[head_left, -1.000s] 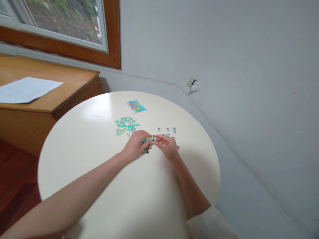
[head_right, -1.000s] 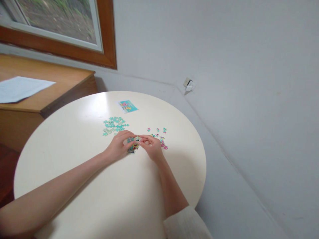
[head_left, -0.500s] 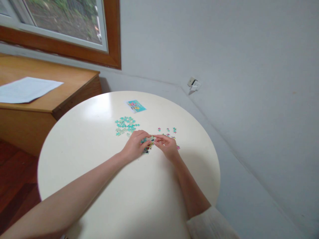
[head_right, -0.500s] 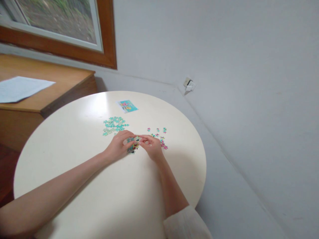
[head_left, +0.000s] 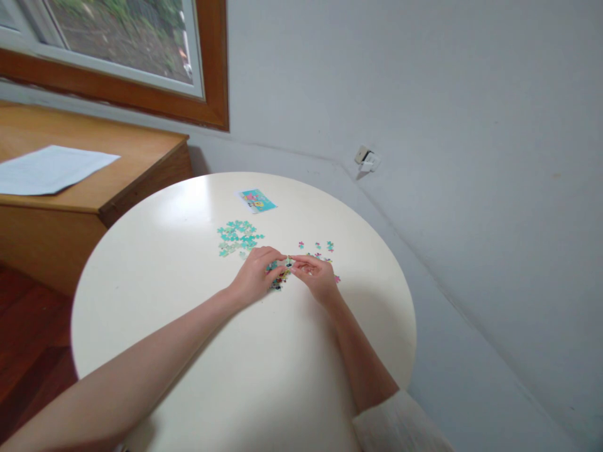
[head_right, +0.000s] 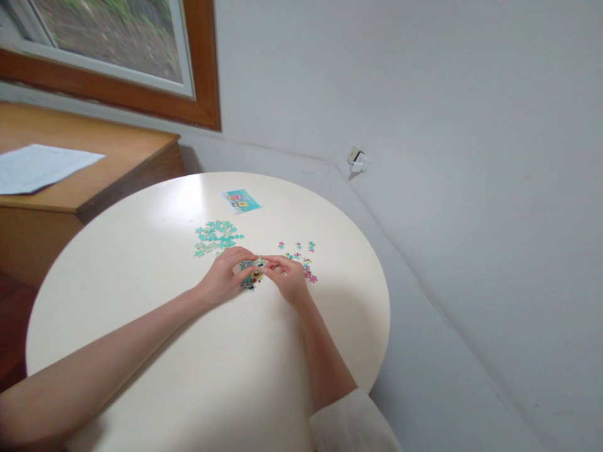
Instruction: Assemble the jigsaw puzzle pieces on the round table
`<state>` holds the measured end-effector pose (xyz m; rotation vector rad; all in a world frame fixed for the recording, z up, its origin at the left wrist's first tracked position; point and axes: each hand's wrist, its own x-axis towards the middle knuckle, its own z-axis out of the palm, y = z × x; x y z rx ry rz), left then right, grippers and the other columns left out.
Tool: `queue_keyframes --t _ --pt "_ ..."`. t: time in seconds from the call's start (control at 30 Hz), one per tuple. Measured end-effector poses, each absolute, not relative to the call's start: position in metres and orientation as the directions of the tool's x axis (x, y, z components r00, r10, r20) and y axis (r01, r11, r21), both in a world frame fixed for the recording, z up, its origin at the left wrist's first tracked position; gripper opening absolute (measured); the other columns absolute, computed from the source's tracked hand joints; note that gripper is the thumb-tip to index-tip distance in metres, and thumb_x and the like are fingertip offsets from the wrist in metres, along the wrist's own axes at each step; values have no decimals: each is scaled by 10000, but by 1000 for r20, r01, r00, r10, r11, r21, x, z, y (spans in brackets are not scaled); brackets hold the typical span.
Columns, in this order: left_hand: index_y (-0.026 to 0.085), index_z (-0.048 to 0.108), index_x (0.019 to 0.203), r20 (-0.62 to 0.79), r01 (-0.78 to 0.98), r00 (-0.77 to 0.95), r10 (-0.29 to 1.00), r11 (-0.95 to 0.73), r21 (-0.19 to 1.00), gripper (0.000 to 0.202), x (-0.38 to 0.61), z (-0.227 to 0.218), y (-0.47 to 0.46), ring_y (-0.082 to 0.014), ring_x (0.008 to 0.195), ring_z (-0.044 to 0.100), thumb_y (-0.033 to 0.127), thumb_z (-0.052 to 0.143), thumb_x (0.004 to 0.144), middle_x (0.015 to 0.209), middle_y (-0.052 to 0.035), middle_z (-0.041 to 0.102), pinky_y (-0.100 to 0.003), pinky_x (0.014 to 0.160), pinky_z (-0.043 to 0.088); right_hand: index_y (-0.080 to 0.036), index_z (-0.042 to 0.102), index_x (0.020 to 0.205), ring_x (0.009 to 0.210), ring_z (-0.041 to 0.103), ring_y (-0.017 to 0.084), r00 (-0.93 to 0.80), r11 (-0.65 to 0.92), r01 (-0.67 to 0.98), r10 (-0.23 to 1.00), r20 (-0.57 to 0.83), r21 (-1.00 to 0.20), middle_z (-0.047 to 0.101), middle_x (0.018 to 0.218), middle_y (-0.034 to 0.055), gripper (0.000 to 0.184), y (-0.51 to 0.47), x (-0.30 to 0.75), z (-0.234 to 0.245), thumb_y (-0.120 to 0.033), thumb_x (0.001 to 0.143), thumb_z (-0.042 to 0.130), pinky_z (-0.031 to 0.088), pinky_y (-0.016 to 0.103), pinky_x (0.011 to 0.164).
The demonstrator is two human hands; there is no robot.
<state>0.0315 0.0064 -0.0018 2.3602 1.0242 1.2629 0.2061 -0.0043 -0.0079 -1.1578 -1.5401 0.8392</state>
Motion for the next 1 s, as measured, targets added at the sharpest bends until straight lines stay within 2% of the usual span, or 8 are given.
queue_keyframes --t 1.0 --pt "182 639 917 578 454 374 726 -686 568 156 31 -4 8 -191 868 587 267 536 837 885 -58 662 -349 818 425 -176 695 863 595 580 126 -33 280 263 959 282 -923 666 688 35 264 -4 205 -9 -322 644 673 456 241 558"
